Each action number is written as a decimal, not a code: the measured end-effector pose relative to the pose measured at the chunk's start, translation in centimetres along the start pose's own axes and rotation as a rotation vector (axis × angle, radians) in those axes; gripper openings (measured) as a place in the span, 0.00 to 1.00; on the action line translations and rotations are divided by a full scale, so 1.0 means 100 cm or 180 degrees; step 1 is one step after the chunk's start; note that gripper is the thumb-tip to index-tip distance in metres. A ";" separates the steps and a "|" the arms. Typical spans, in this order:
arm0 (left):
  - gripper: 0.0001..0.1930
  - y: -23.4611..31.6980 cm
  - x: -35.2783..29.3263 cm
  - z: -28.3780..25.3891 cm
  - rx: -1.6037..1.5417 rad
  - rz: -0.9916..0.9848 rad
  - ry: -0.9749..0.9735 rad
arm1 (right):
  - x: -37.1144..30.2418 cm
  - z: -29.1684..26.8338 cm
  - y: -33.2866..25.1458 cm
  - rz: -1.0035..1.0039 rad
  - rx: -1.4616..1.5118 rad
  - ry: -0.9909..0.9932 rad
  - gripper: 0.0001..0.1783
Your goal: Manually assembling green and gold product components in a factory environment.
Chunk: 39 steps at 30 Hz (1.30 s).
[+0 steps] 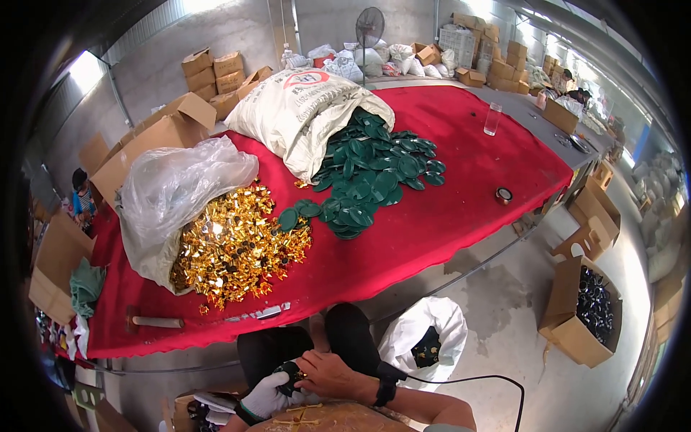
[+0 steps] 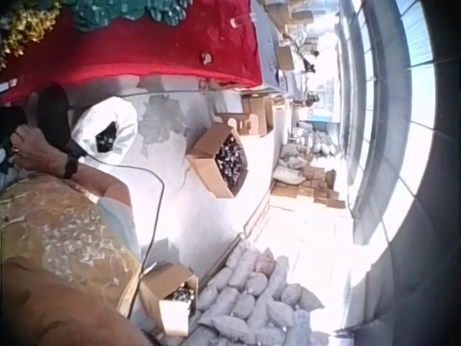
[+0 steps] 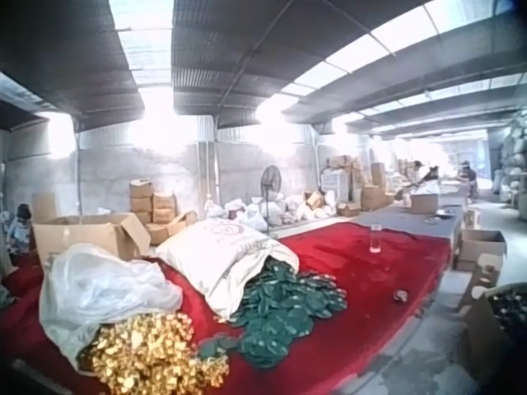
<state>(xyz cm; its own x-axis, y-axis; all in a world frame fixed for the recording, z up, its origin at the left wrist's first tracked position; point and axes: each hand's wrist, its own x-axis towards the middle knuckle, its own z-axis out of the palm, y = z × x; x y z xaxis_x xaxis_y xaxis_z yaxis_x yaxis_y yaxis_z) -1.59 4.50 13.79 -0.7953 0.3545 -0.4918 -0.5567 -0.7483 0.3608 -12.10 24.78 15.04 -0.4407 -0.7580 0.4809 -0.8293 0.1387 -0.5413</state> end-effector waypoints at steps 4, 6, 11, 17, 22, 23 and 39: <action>0.26 0.002 -0.005 0.018 -0.0185 -0.0090 -0.0093 | 0.015 -0.011 0.011 -0.0708 -0.0254 0.0139 0.20; 0.27 0.005 -0.010 0.028 0.0043 -0.0096 -0.0110 | 0.020 -0.012 0.014 -0.0948 -0.0316 0.0126 0.20; 0.23 0.011 -0.022 0.056 -0.0016 -0.0010 -0.0399 | 0.034 -0.024 0.009 -0.1199 -0.0171 0.0186 0.19; 0.30 0.006 -0.003 0.042 0.3294 0.2275 0.0320 | 0.023 0.024 0.003 0.0505 0.0795 0.0673 0.21; 0.33 0.022 0.018 0.058 0.5942 0.3085 0.0130 | -0.003 0.063 0.028 0.4011 0.3771 -0.0716 0.28; 0.34 0.018 0.012 0.050 0.5835 0.2366 0.0204 | -0.015 0.074 0.033 0.4308 0.4172 -0.1059 0.29; 0.17 0.005 -0.004 0.016 -0.0086 0.0062 0.0076 | 0.005 0.014 0.011 -0.0018 -0.0177 0.0029 0.20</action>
<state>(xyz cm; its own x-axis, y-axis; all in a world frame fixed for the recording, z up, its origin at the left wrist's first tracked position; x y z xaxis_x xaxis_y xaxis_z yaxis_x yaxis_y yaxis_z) -1.95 4.92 15.43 -0.7998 0.3264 -0.5038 -0.5342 -0.7699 0.3491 -12.76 23.62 13.70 -0.4388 -0.7530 0.4903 -0.8495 0.1697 -0.4996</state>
